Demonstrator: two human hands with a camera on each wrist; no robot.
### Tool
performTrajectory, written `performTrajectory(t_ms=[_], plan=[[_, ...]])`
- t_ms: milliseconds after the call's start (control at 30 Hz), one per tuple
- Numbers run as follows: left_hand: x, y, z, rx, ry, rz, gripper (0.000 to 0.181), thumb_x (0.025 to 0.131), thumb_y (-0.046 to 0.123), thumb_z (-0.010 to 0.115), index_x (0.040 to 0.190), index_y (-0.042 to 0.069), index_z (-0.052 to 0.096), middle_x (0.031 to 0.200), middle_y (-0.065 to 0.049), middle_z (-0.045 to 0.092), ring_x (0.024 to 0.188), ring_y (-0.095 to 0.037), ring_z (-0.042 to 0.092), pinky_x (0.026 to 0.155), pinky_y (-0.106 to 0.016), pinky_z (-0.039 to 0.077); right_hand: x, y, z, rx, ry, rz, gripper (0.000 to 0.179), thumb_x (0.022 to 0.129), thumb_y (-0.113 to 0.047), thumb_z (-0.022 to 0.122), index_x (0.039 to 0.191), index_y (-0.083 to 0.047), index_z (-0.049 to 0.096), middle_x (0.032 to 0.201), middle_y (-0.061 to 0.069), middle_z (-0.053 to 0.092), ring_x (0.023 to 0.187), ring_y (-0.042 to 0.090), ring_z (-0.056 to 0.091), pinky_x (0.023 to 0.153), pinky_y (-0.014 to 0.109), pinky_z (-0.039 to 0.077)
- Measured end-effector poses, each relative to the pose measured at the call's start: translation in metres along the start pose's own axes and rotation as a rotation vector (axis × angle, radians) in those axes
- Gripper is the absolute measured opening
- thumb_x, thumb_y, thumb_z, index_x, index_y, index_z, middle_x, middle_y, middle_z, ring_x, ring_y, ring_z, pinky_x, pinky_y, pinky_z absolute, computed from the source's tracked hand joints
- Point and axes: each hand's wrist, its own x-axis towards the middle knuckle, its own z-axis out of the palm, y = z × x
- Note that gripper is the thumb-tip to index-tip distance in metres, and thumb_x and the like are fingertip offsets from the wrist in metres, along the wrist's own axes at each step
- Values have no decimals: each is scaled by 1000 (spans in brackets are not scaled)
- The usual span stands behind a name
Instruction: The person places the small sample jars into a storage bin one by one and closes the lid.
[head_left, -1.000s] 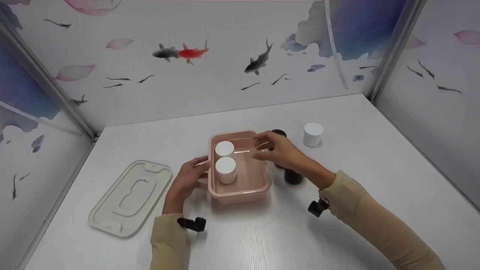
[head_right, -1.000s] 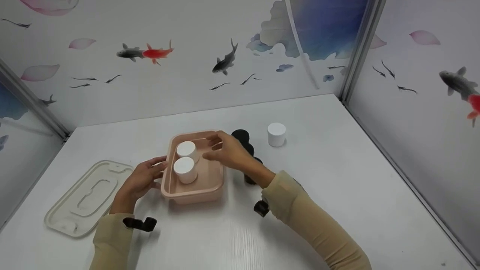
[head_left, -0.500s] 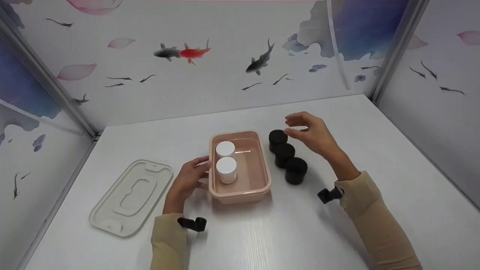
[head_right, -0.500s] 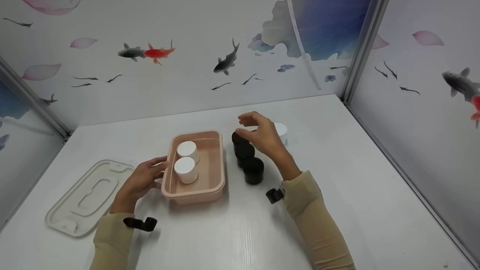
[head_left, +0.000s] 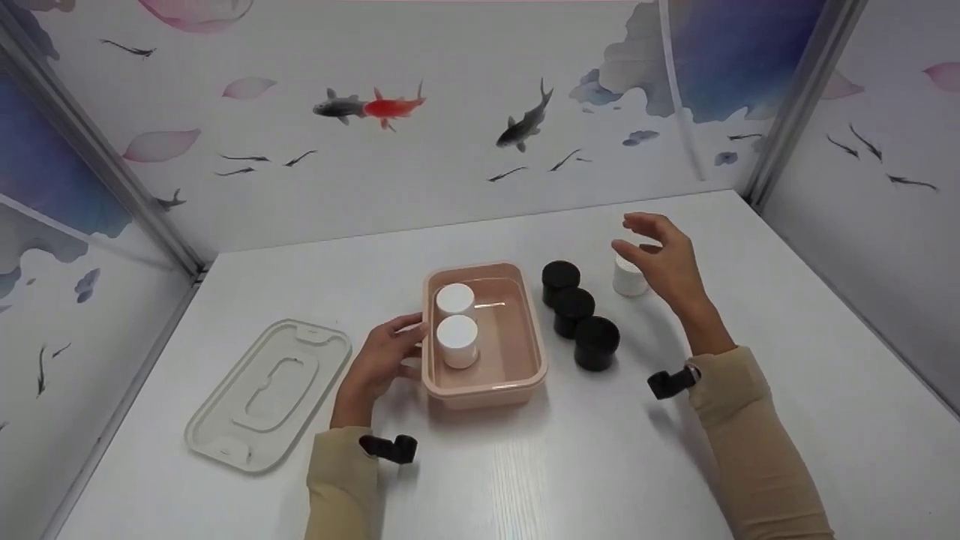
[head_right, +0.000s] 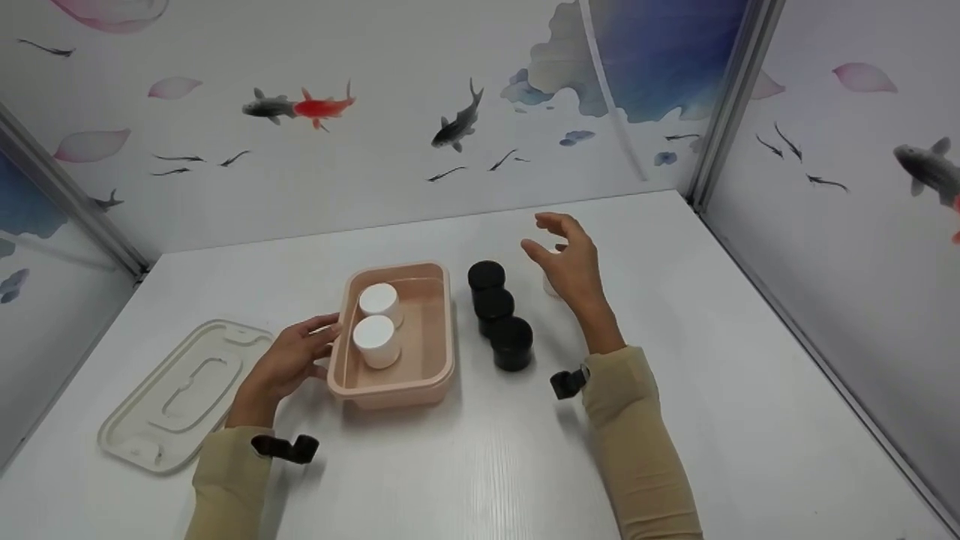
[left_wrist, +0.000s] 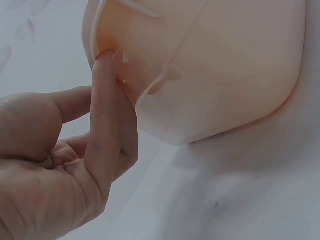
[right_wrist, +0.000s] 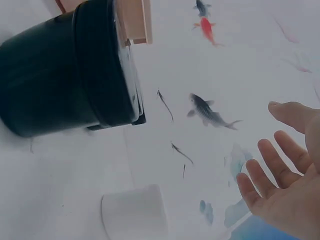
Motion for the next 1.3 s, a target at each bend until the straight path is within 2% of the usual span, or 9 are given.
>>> performTrajectory(t_ms=[200, 400, 633, 900, 1067, 1300], plan=[[2, -2, 1, -13, 9, 18, 48, 102, 28, 59, 146, 10, 50, 129, -19, 67, 104, -26, 71, 66, -33, 62, 1, 17, -5, 13, 61, 12, 54, 95, -31, 69, 140, -6, 54, 141, 16, 57, 140, 28, 46, 113, 47, 39], [2, -3, 1, -1, 8, 10, 48, 102, 29, 59, 146, 10, 50, 130, -19, 66, 107, -27, 71, 68, -33, 62, 5, 40, -5, -21, 46, 83, 61, 95, -32, 69, 145, -5, 48, 149, 18, 48, 145, 33, 37, 117, 51, 36], [2, -3, 1, -2, 14, 15, 47, 102, 29, 59, 145, 11, 51, 127, -18, 68, 102, -24, 72, 68, -34, 62, 7, 57, -8, -54, -45, 189, 78, 93, -38, 71, 154, -6, 33, 160, 18, 34, 150, 38, 27, 121, 56, 28], [2, -2, 2, 0, 23, -6, 46, 101, 29, 59, 144, 13, 53, 126, -15, 69, 102, -23, 71, 69, -34, 62, 6, 65, -11, -65, -143, 329, 96, 91, -46, 72, 162, -15, 15, 168, 17, 16, 154, 40, 17, 123, 58, 25], [1, -3, 2, 5, 21, -4, 47, 101, 30, 60, 144, 13, 52, 126, -16, 69, 101, -23, 72, 69, -35, 62, 6, 71, -14, -45, -177, 356, 99, 91, -46, 71, 162, -14, 9, 169, 16, 12, 155, 40, 17, 123, 57, 25], [1, -3, 2, 13, 11, 7, 49, 101, 31, 60, 145, 12, 51, 126, -17, 68, 102, -25, 72, 69, -34, 62, 7, 76, -12, -38, -260, 388, 103, 92, -43, 71, 162, -12, 3, 167, 22, 14, 154, 40, 18, 122, 57, 26]])
